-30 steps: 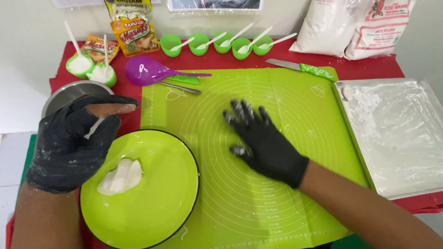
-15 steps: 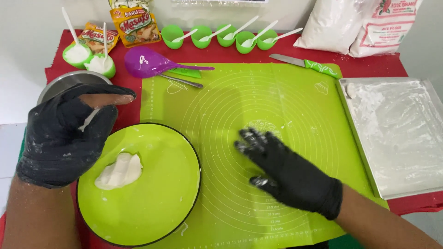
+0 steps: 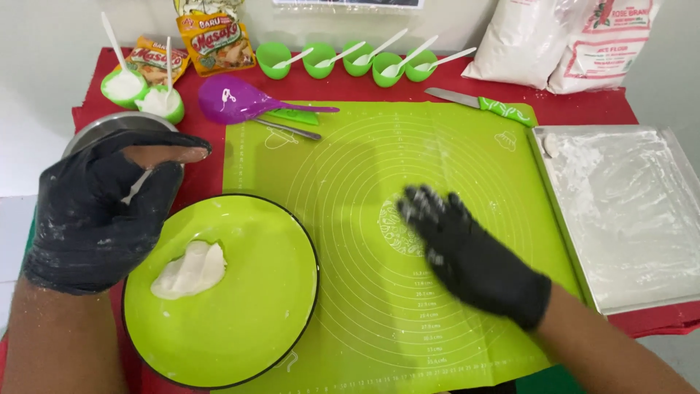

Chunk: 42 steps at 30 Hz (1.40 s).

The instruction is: Shaping small pieces of white dough into cylinders and placing them on a baking tray.

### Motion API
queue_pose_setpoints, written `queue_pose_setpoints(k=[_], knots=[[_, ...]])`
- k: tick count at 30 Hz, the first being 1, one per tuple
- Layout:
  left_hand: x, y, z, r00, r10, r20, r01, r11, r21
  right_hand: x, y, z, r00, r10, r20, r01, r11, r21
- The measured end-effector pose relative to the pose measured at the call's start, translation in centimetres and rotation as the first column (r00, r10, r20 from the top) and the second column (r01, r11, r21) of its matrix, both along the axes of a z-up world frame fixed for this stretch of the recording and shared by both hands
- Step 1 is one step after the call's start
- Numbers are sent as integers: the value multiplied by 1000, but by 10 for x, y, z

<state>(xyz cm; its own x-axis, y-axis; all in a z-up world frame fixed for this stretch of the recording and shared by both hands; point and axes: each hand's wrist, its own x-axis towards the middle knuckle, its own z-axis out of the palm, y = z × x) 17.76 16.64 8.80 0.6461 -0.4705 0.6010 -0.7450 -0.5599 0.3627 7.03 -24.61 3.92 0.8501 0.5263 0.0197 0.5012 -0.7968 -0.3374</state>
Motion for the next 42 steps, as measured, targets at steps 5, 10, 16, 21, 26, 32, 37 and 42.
queue_pose_setpoints(k=[5, 10, 16, 21, 26, 32, 37, 42], knots=[[1, -3, -2, 1000, -23, 17, 23, 1000, 17, -3, 38, 2, 981, 194, -8, -194, 981, 22], [4, -5, -4, 999, 38, 1, -38, 997, 68, 62, 40, -12, 999, -42, 30, 43, 997, -58], [-2, -5, 2, 999, 32, -22, -31, 999, 42, 18, -14, -10, 990, -143, 0, 143, 990, 6], [1, -4, -3, 1000, 26, -14, -25, 997, 79, -15, 30, -3, 986, 156, 55, -160, 983, 92], [3, -6, -4, 1000, -12, 4, 12, 999, 34, 37, 51, -11, 979, 174, 108, -179, 983, 38], [4, 0, -8, 998, 51, 26, -53, 996, 74, 31, -1, -13, 992, -114, 44, 113, 993, 35], [3, -5, -1, 1000, -8, 9, 7, 998, 59, -32, 17, 1, 999, -1, 38, -1, 999, 44], [3, -6, -2, 999, -17, 50, 13, 997, 72, 1, 45, -9, 995, 93, 36, -93, 996, 14]])
